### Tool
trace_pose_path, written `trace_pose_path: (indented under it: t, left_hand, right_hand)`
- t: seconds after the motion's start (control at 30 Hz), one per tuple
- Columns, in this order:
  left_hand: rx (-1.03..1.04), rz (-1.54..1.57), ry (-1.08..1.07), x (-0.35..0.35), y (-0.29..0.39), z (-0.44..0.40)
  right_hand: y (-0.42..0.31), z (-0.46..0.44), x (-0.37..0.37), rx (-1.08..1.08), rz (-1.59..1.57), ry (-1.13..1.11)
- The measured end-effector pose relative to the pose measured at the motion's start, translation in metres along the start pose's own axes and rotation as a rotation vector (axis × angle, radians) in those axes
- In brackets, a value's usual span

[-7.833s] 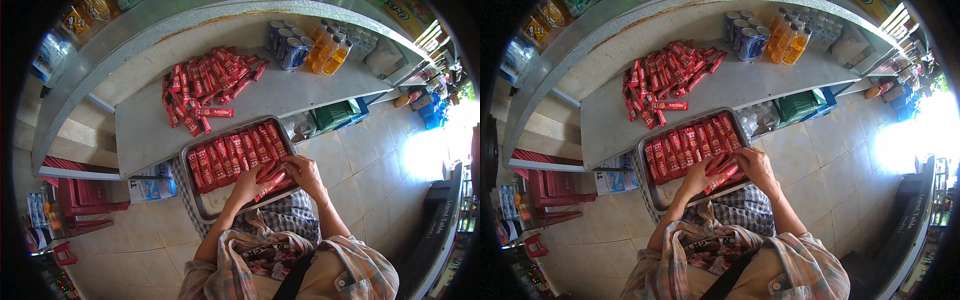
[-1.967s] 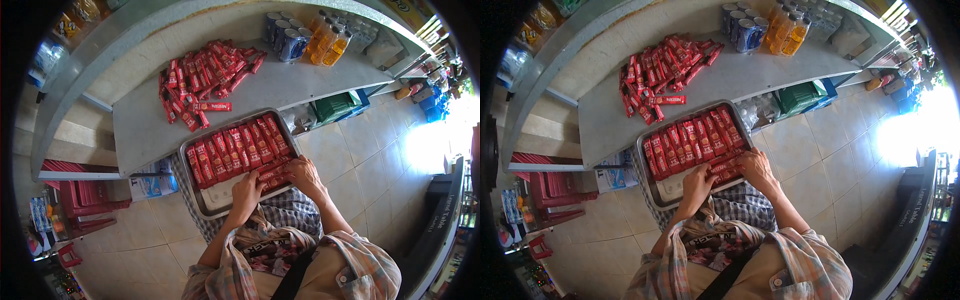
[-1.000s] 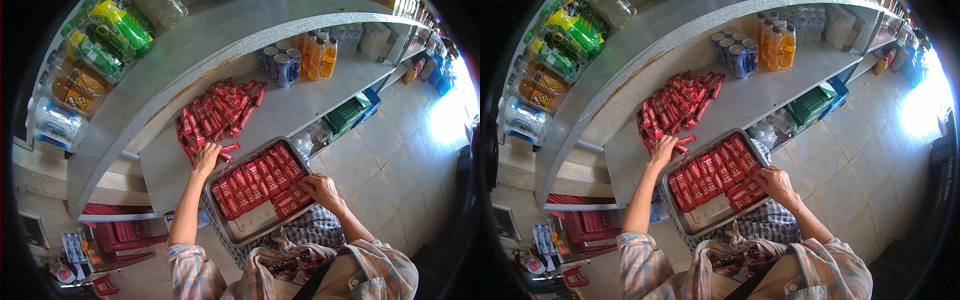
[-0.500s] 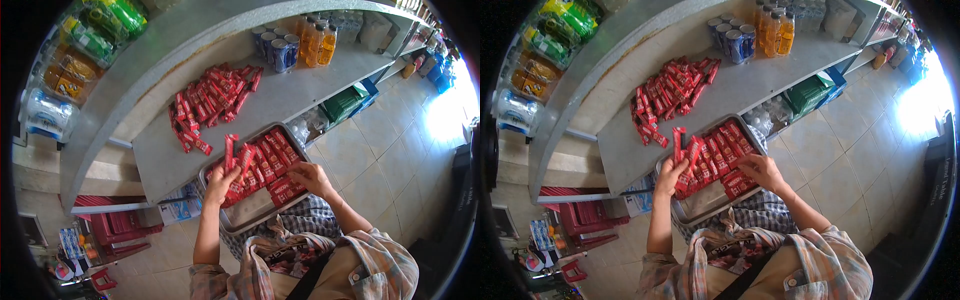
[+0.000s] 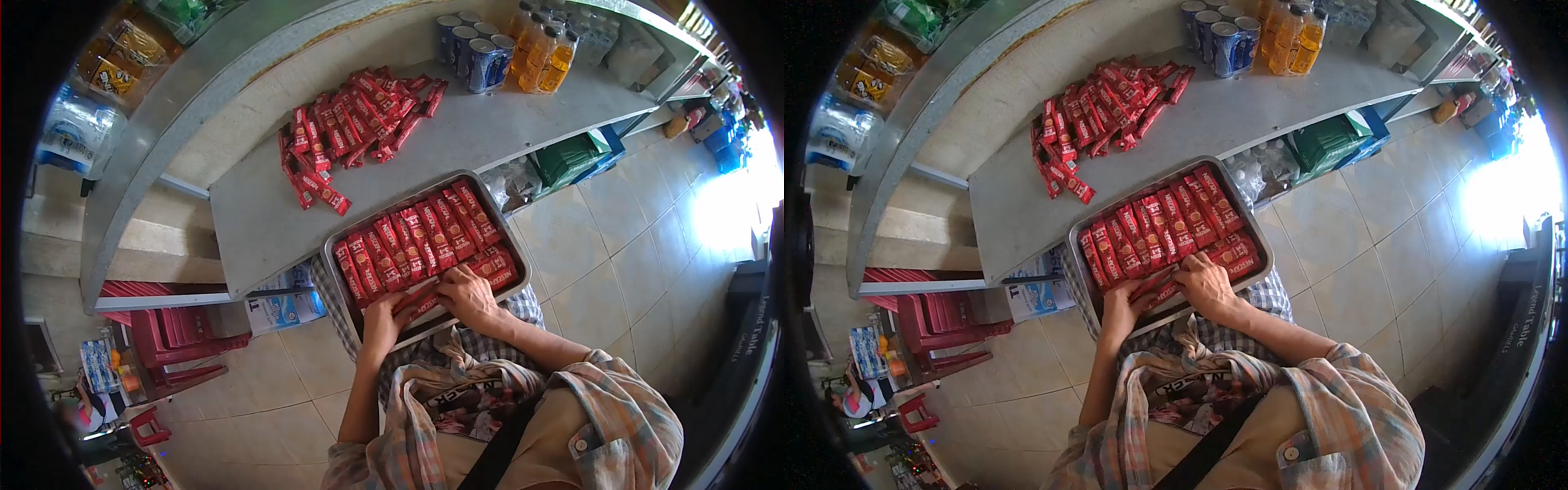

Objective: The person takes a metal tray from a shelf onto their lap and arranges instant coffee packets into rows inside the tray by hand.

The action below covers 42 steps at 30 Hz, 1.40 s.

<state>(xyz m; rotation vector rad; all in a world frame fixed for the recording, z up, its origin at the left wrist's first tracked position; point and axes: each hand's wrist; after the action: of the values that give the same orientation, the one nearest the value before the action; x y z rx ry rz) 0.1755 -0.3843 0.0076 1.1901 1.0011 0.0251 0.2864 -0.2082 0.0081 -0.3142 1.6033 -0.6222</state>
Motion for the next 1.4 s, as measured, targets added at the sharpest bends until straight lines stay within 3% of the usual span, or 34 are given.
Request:
trace_pose_path:
  t: [0.1, 0.2, 0.33, 0.53, 0.63, 0.73, 0.87, 1.0, 1.3, 1.4]
  left_hand:
    - [0.039, -0.187, 0.091, 0.006, 0.001, 0.004]
    - [0.044, -0.051, 0.294, 0.011, -0.006, 0.003]
    - [-0.113, 0.194, 0.364, 0.0, 0.016, 0.003]
    - [-0.082, 0.167, 0.411, -0.001, 0.016, 0.01]
    - [-0.202, 0.153, 0.212, -0.002, 0.005, 0.015]
    - [0.021, 0.042, 0.151, -0.001, 0.006, 0.016]
    - [-0.05, 0.006, -0.003, -0.01, 0.025, 0.019]
    - [-0.006, -0.091, -0.038, -0.003, 0.015, 0.019]
    - [0.051, -0.171, 0.035, -0.009, 0.013, 0.025]
    - [-0.017, -0.141, 0.087, -0.013, 0.006, 0.028]
  right_hand:
    - [0.001, 0.0, 0.001, 0.004, 0.06, -0.013]
    - [-0.004, -0.005, 0.0, -0.005, 0.078, -0.043]
    - [-0.008, -0.012, 0.003, -0.057, 0.079, -0.1]
    - [-0.001, -0.023, 0.008, 0.028, 0.146, -0.057]
    - [0.001, -0.024, 0.004, 0.059, 0.087, -0.044]
    - [0.005, -0.021, -0.009, 0.043, -0.057, 0.037]
    - [0.028, -0.017, -0.025, 0.092, -0.183, 0.146]
    - [0.036, -0.009, -0.038, 0.116, -0.305, 0.115]
    - [0.031, -0.003, -0.034, 0.111, -0.216, 0.119]
    - [0.029, -0.003, -0.028, -0.029, -0.218, 0.183]
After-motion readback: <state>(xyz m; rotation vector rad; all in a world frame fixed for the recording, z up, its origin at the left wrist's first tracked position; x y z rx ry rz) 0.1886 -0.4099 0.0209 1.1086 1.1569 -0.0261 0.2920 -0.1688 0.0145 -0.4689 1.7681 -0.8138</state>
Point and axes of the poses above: each hand's wrist, its own z-axis away from the middle knuckle, its own x-axis out of the palm, y = z × x, and after that the axes turned 4 degrees about z, right-handed
